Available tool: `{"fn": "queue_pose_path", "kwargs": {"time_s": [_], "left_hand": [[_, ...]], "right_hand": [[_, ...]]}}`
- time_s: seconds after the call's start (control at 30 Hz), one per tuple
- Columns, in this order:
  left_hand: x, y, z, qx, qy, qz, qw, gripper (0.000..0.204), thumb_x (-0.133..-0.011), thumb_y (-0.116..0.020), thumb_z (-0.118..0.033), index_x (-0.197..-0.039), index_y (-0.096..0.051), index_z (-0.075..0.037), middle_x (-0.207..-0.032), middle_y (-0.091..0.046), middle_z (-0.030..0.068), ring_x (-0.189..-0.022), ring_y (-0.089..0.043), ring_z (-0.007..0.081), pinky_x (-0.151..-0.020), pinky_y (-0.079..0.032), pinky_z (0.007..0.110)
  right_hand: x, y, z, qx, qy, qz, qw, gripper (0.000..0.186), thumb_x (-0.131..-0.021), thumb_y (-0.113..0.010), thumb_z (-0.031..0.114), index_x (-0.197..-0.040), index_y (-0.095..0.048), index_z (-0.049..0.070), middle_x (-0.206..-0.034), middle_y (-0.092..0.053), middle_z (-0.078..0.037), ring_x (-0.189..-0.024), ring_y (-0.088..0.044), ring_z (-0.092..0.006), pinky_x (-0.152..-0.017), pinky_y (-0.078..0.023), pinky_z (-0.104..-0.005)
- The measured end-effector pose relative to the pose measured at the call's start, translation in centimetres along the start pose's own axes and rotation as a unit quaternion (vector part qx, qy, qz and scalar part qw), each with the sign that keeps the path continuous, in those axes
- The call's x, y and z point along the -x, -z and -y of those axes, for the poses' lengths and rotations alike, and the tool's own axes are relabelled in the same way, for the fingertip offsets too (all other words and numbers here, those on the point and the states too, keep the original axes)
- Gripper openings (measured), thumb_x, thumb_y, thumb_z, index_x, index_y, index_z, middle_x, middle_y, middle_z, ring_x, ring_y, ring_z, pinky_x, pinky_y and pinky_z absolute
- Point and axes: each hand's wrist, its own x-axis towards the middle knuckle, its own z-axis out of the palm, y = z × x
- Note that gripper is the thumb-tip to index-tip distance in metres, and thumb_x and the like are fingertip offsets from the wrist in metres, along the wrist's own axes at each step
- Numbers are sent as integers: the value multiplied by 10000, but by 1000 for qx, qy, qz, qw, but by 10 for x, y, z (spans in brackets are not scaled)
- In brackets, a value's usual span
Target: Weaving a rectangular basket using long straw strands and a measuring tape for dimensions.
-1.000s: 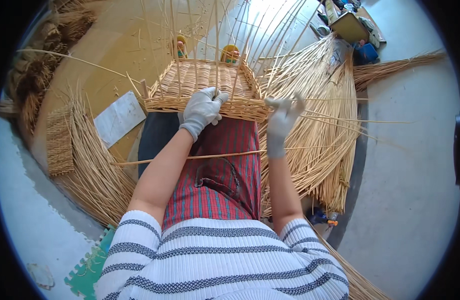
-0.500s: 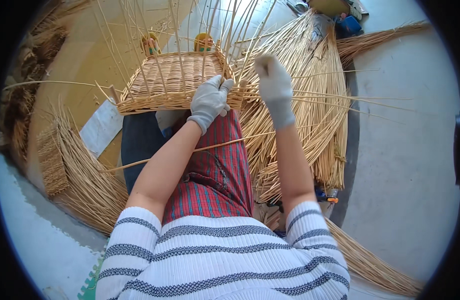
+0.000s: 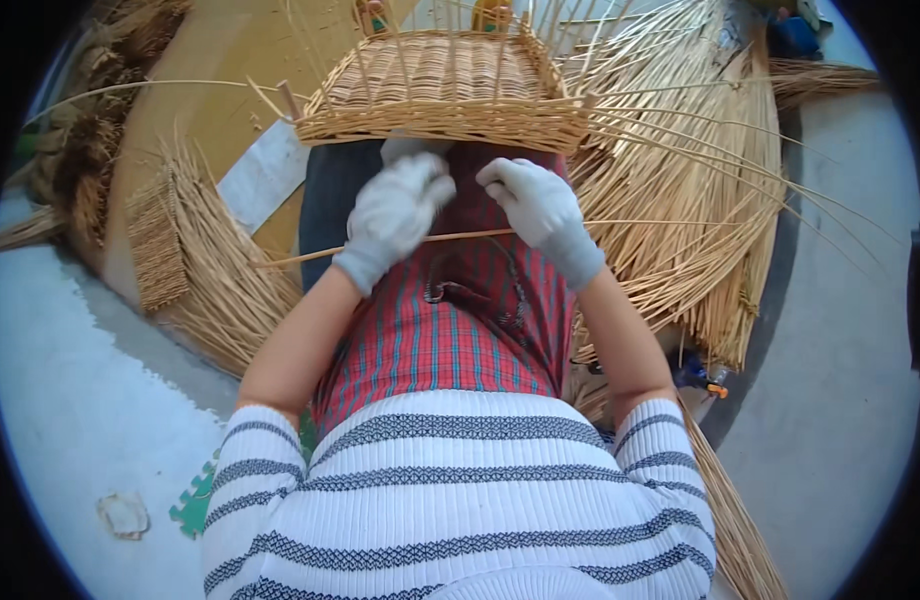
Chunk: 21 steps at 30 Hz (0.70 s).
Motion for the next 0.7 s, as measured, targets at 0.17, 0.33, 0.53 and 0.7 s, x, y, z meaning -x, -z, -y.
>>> {"fn": "queue_pose_path", "kwargs": {"time_s": [0.17,0.33,0.53,0.7], "left_hand": [[76,4,18,89,-132,295,942,307,-1063,-604,-380,-1129,-783,-140,-1064,-760,127,-987,-699,386,-919,-551,465],[51,3,52,628,222,213,715,409,-1147,-561,-327,-1419,-610,-25,-1211,-703,116,-1094,-727,228,-1003,-611,413],[45,5,83,851,172,210,449,564,-1138,-545,-371,-1546,-471,11,-1383,-650,177,-1241,-690,314,-1112,-547,551],[44,6,87,861,182,204,429,552,-1144,-532,-360,-1529,-468,30,-1406,-651,202,-1305,-662,360,-1146,-511,570]], "right_hand": [[-101,-85,-10,165,-33,255,952,263,-999,-612,163,-1218,-754,124,-1205,-763,-167,-1169,-708,-373,-1011,-552,-488],[-165,-212,-50,118,-10,35,992,359,-1073,-529,269,-1339,-704,103,-1393,-677,-228,-1341,-610,-405,-1134,-468,-485],[-153,-298,-84,76,-110,175,975,453,-1140,-423,311,-1525,-566,119,-1610,-525,-165,-1496,-450,-345,-1261,-326,-448],[-151,-308,-105,94,-151,198,964,490,-1135,-426,340,-1566,-520,127,-1642,-482,-171,-1524,-418,-343,-1277,-310,-455]]}}
